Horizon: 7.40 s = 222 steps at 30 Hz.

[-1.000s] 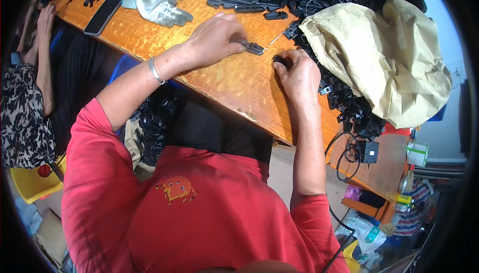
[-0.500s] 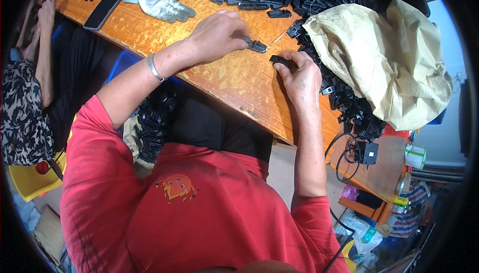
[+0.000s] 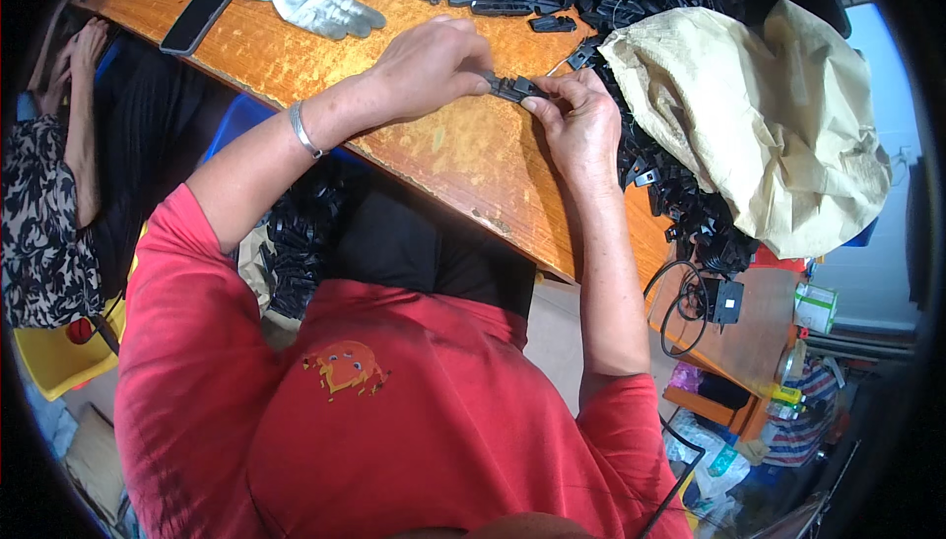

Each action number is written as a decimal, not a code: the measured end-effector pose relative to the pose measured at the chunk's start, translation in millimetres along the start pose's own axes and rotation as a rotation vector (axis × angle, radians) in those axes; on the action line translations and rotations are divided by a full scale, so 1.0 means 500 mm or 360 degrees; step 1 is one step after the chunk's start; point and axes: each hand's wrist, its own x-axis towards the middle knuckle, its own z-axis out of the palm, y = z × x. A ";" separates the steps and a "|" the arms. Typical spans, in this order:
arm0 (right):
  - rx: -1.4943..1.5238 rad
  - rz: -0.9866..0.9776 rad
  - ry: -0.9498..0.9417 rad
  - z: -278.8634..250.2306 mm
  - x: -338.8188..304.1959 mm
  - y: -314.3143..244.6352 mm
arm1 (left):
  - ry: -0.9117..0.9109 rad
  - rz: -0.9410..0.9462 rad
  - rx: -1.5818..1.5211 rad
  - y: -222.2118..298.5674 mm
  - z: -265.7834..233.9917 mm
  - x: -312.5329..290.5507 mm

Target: The person assembles plastic components by fitting and snapping small plastic pieces together by hand.

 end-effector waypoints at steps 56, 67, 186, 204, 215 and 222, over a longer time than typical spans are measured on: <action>-0.0424 -0.0428 -0.0335 -0.037 0.070 0.032 | 0.0100 0.0242 0.0198 0.037 -0.010 -0.012; -0.0416 -0.0223 -0.0435 -0.031 0.087 0.011 | 0.0129 0.0194 0.0104 0.032 -0.008 -0.023; 0.0060 -0.0704 -0.0326 0.028 0.065 -0.042 | 0.0168 0.0032 -0.0078 0.011 -0.023 -0.073; -0.0543 -0.0165 -0.0023 -0.008 0.013 0.024 | 0.0230 0.0003 0.0564 -0.034 -0.098 0.039; -0.0292 -0.0225 -0.0121 -0.008 0.001 -0.013 | 0.0200 0.0078 0.0769 -0.090 -0.027 0.156; -0.0270 -0.0216 -0.0180 -0.017 -0.006 -0.012 | 0.0371 -0.0017 0.0041 -0.054 -0.039 0.085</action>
